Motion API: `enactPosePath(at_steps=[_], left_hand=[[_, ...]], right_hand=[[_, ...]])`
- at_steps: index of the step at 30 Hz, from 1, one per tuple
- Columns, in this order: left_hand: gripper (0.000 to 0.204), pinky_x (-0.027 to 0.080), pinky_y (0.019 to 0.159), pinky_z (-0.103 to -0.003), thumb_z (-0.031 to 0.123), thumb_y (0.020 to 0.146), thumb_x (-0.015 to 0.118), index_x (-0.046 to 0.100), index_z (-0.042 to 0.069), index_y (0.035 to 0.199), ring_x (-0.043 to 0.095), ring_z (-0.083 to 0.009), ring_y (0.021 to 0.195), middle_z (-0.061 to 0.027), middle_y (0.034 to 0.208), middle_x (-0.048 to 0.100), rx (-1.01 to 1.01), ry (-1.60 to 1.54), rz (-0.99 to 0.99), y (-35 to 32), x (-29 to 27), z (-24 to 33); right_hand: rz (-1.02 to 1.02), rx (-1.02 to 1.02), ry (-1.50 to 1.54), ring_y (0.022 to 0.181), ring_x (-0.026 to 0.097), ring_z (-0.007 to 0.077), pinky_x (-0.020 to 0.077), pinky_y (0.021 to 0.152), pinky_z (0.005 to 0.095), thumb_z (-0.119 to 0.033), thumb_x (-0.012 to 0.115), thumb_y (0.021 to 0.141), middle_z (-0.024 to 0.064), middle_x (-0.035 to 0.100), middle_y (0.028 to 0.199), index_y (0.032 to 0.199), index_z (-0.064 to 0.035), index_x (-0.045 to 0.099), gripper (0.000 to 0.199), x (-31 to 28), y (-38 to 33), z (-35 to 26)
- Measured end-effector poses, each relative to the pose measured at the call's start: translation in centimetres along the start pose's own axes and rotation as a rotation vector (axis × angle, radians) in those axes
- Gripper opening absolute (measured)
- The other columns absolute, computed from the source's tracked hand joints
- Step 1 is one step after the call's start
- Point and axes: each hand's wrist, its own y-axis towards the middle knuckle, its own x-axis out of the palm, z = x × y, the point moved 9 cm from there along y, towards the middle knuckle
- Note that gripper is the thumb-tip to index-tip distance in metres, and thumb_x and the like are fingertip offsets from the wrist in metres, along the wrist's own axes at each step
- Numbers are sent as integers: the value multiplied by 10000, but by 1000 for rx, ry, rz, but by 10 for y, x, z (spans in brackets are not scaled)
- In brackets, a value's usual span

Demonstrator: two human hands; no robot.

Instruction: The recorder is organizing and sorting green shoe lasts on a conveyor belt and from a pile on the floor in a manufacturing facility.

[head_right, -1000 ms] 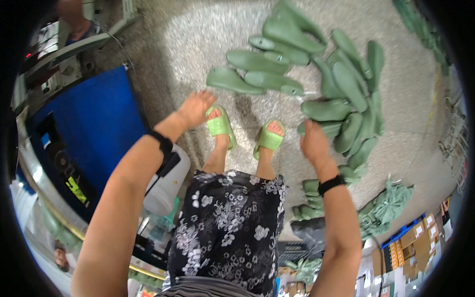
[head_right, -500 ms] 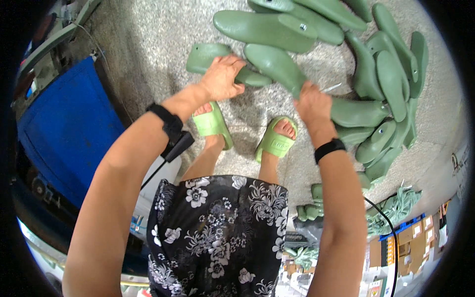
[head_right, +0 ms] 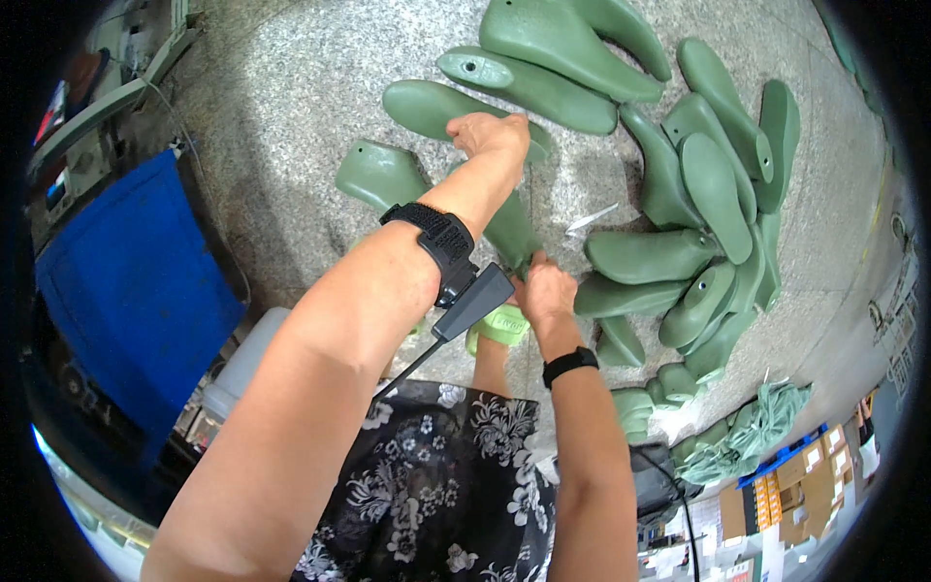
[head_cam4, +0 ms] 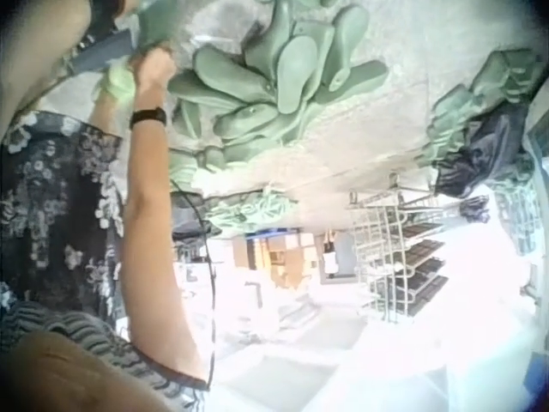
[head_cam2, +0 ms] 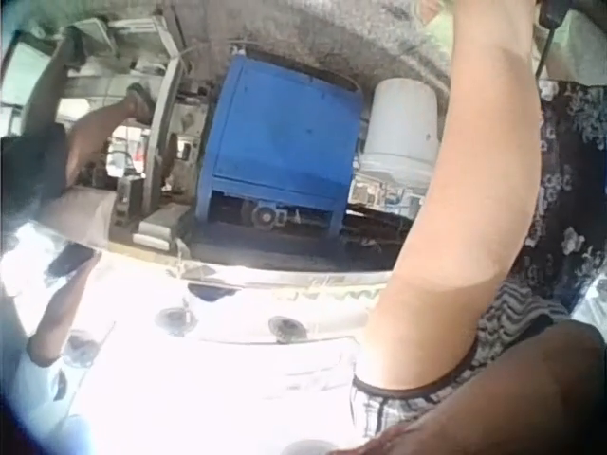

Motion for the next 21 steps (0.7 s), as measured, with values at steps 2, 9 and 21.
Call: enactPosePath(at_steps=[2,9,21], left_hand=[[846,474,945,-419,148,693,802,273,-88,1311,561,-331,1142,-258,1239,529,45,27,-43,-12,10,-17],[366,511,708,-400,42,689,727,599,-127,988,652,-288,844,-203,925,661,188,-131,-300,-2,-50,-50],[519,521,807,-369,34,687,696,561,-43,1182,635,-258,952,-164,1048,653,232,-28,-643,-201,-389,-95]], right_hand=[[-35,4,-52,869,666,373,530,790,437,-357,718,757,225,670,928,1056,20,555,508,-6,-4,25],[-121,140,124,949,642,399,504,847,437,-443,641,714,264,665,950,1011,19,633,549,-17,-65,29],[-236,155,-162,978,644,364,512,851,425,-419,671,660,230,669,1015,961,2,693,517,-130,-281,37]])
